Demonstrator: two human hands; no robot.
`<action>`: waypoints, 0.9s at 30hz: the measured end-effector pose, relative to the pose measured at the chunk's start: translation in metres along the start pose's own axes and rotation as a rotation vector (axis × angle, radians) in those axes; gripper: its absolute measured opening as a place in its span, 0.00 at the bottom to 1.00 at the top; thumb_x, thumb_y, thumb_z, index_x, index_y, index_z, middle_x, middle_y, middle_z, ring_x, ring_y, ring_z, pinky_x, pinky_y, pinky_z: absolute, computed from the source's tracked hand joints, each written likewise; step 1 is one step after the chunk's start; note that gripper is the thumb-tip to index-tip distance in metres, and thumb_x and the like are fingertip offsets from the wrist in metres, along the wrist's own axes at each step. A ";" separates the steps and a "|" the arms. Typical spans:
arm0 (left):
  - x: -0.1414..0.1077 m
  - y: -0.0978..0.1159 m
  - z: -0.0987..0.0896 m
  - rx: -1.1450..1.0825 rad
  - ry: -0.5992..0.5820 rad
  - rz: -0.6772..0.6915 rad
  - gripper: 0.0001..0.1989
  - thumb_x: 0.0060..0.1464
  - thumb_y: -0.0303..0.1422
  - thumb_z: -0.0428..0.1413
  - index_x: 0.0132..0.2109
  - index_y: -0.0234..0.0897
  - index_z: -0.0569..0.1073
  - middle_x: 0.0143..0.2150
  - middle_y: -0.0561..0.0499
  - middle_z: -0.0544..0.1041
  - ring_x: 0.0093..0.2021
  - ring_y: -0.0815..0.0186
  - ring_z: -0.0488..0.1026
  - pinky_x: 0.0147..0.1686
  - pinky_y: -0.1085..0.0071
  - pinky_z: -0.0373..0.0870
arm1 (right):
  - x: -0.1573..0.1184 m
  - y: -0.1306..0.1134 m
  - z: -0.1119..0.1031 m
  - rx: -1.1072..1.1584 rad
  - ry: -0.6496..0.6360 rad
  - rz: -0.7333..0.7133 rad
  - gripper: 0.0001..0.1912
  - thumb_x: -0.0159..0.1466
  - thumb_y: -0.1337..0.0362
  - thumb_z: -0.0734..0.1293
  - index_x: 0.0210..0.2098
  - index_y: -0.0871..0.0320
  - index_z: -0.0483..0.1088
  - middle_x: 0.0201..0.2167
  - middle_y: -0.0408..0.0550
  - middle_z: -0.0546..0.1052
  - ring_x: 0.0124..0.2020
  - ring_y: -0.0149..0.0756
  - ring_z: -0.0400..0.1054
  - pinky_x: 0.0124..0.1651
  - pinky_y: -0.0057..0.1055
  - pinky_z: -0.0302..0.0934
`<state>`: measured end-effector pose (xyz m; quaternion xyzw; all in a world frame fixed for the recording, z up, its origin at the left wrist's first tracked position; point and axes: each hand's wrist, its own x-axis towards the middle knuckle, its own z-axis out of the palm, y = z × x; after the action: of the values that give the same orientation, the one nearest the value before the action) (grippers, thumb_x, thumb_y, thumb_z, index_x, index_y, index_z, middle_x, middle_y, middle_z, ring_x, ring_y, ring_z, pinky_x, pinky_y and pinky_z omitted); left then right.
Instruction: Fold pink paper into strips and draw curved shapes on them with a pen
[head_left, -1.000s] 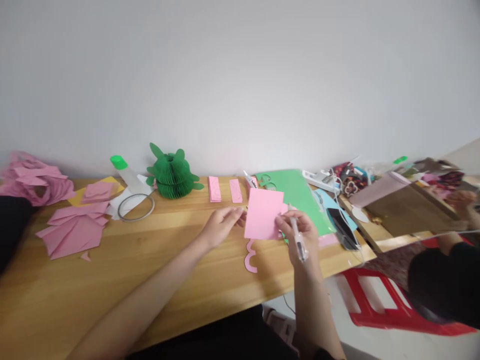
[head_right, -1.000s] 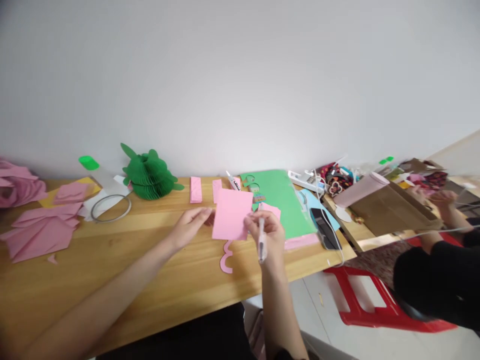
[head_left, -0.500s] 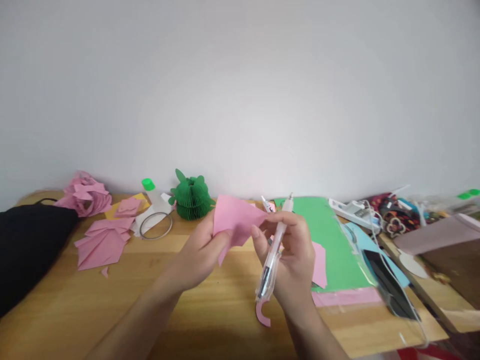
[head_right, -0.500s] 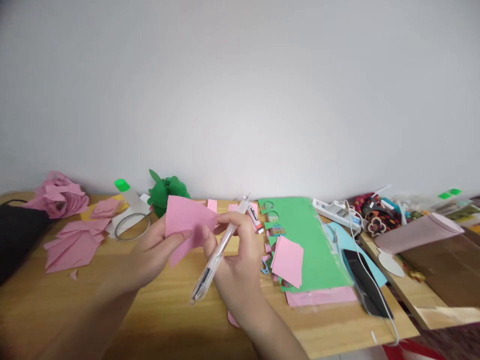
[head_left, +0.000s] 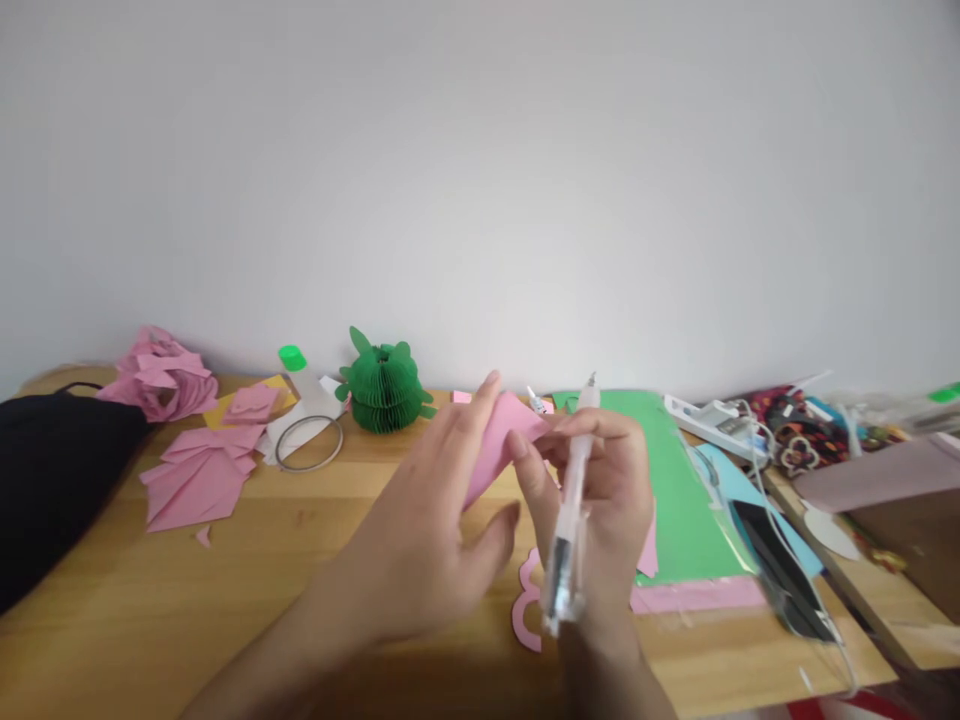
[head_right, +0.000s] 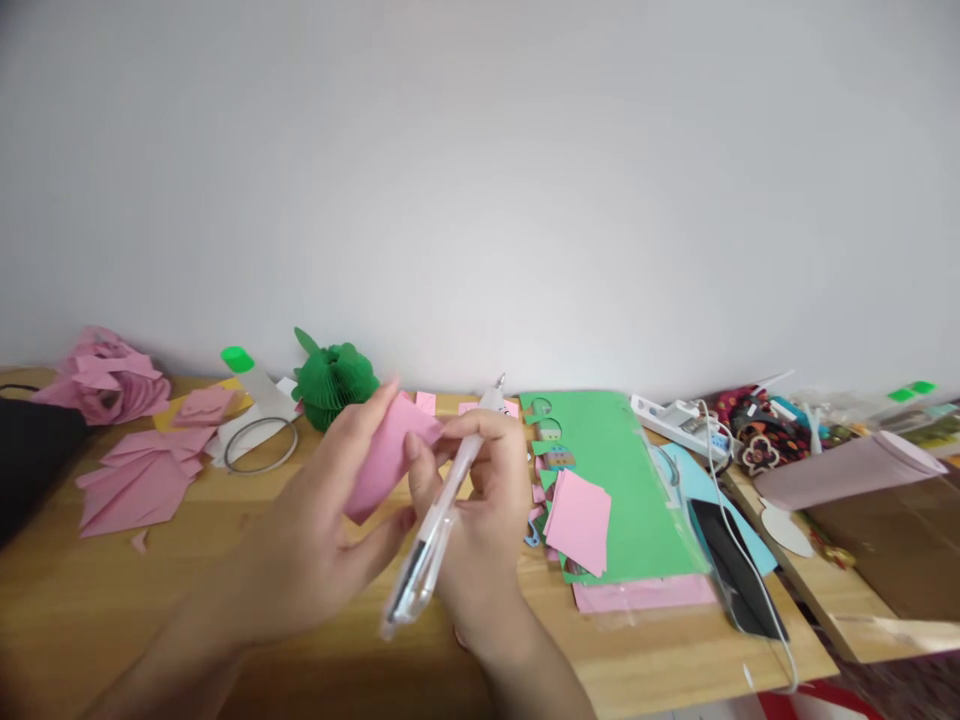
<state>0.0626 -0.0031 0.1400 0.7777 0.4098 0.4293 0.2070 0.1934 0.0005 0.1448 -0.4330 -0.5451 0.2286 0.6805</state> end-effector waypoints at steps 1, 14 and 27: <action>-0.001 0.001 -0.003 -0.107 -0.015 -0.051 0.36 0.61 0.34 0.55 0.71 0.48 0.49 0.65 0.43 0.66 0.63 0.55 0.66 0.58 0.59 0.70 | 0.002 0.000 -0.001 0.017 -0.008 -0.003 0.14 0.58 0.71 0.73 0.37 0.51 0.66 0.31 0.37 0.72 0.27 0.25 0.69 0.28 0.23 0.67; 0.008 0.004 -0.014 -0.851 -0.106 -0.452 0.12 0.61 0.34 0.58 0.51 0.42 0.77 0.41 0.51 0.83 0.36 0.68 0.81 0.36 0.79 0.78 | 0.008 -0.009 -0.016 0.115 -0.065 -0.026 0.16 0.59 0.74 0.71 0.40 0.50 0.64 0.31 0.38 0.78 0.29 0.28 0.72 0.32 0.27 0.70; 0.005 0.006 -0.013 -0.891 -0.159 -0.494 0.11 0.62 0.41 0.57 0.45 0.42 0.79 0.29 0.53 0.81 0.27 0.69 0.79 0.24 0.80 0.74 | 0.005 -0.012 -0.022 -0.013 -0.177 -0.052 0.15 0.58 0.70 0.74 0.40 0.49 0.68 0.32 0.39 0.78 0.33 0.34 0.75 0.33 0.31 0.72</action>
<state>0.0558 -0.0024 0.1535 0.5244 0.3418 0.4399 0.6440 0.2141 -0.0091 0.1566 -0.4014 -0.6157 0.2448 0.6323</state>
